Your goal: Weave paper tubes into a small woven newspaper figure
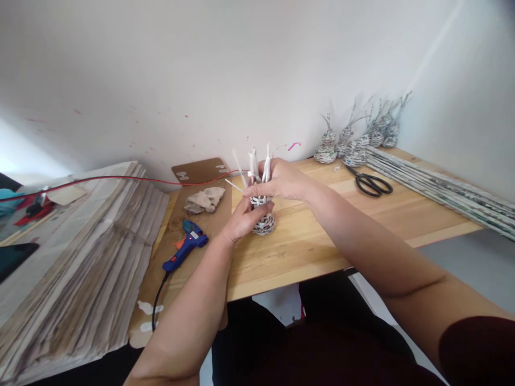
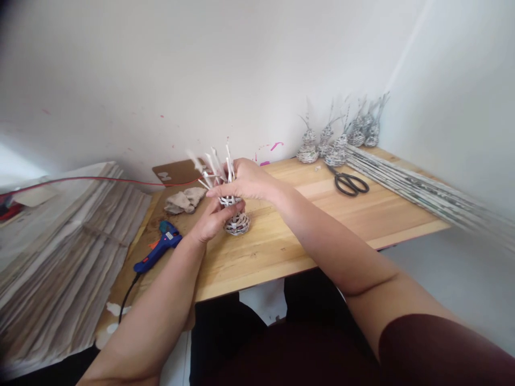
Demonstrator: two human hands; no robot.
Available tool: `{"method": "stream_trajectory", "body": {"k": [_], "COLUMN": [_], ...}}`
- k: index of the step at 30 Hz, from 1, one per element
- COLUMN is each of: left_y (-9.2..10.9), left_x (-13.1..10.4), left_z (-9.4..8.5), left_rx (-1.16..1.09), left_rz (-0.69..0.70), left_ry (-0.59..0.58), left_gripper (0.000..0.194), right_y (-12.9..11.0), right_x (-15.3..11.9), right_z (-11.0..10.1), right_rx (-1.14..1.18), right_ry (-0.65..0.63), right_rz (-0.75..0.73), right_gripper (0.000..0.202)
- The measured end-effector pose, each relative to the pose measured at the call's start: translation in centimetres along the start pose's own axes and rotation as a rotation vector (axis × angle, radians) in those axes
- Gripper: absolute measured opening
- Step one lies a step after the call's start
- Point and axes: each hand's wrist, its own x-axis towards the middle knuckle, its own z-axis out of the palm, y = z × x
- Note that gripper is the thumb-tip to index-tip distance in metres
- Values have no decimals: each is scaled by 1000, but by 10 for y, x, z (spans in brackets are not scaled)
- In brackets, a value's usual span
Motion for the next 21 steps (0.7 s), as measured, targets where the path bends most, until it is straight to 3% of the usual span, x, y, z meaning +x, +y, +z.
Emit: {"method": "stream_trajectory", "body": {"k": [4,9,15,21], "left_y": [-2,0,0,-3], "left_x": [2,5,3,4], "left_z": [-5,-11,-15,-9], "left_rx": [-67,-235,-55,39], "left_rz": [-43,-8,-69,31], "left_ry": [-58,-72,-191,-171], "left_gripper": [33,55,41,39], "right_y": [0,3,3,-2], "right_x": [1,2,4,6], "right_z": [1,-4,-6,-2], "right_rx": [-73,-112,-240,-307], "right_ry": [64,91,121,124], "right_rz": [51,59,-6,12], "right_gripper": [11,16,19,19]}}
